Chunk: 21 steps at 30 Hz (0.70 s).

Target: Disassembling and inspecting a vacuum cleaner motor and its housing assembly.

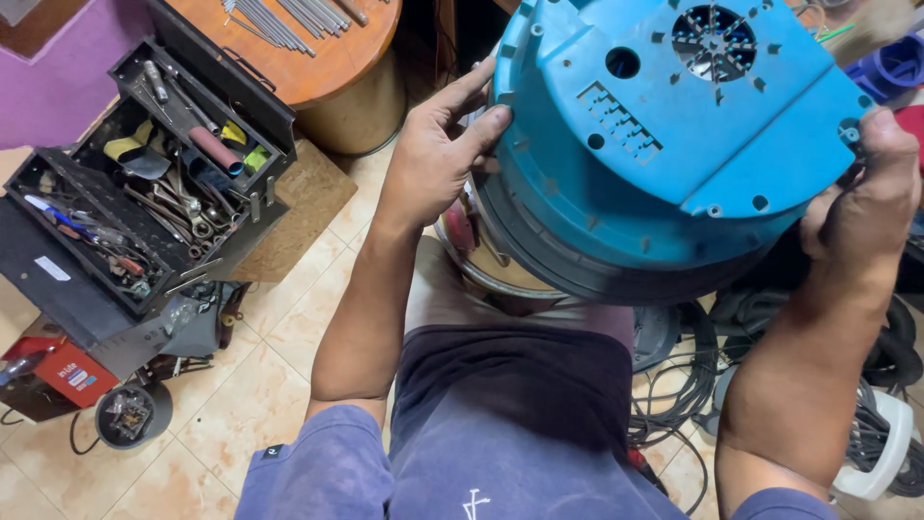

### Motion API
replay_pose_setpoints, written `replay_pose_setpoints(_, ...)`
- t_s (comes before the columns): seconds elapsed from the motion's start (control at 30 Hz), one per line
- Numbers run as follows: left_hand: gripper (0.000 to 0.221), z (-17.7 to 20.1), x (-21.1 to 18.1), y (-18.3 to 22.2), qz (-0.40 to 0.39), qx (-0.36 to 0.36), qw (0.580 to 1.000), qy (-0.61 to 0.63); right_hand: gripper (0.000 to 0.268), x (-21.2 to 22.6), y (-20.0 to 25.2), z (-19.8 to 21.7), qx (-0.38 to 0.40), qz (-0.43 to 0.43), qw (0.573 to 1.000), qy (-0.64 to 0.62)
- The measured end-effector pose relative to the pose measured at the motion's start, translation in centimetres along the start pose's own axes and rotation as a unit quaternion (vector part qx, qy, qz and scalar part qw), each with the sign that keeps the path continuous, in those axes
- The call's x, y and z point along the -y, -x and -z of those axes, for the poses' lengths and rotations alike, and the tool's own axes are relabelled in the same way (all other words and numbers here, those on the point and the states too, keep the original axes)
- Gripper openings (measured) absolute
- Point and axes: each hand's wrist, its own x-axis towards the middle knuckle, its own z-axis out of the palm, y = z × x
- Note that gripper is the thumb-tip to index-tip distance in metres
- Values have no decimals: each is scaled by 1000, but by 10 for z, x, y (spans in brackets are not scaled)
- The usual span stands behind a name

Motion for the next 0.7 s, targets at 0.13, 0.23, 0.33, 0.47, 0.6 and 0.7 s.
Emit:
replay_pose_setpoints(0.13,56,6,8,-2,-12,13,1000,11,27,-11,-13,29,22,-11,999,-37)
replay_pose_setpoints(0.23,58,2,11,2,-12,38,993,116,31,-7,-15,28,80,-3,997,-8)
replay_pose_setpoints(0.33,64,-6,23,7,0,40,975,220,40,3,-13,-1,109,9,993,50)
replay_pose_setpoints(0.47,69,-20,26,15,8,56,955,291,46,8,-13,-18,100,12,990,101)
replay_pose_setpoints(0.6,72,-20,26,19,-2,66,947,313,46,12,-7,-21,91,9,988,127)
replay_pose_setpoints(0.7,72,-14,25,17,1,75,950,302,45,14,-5,-25,81,10,986,146)
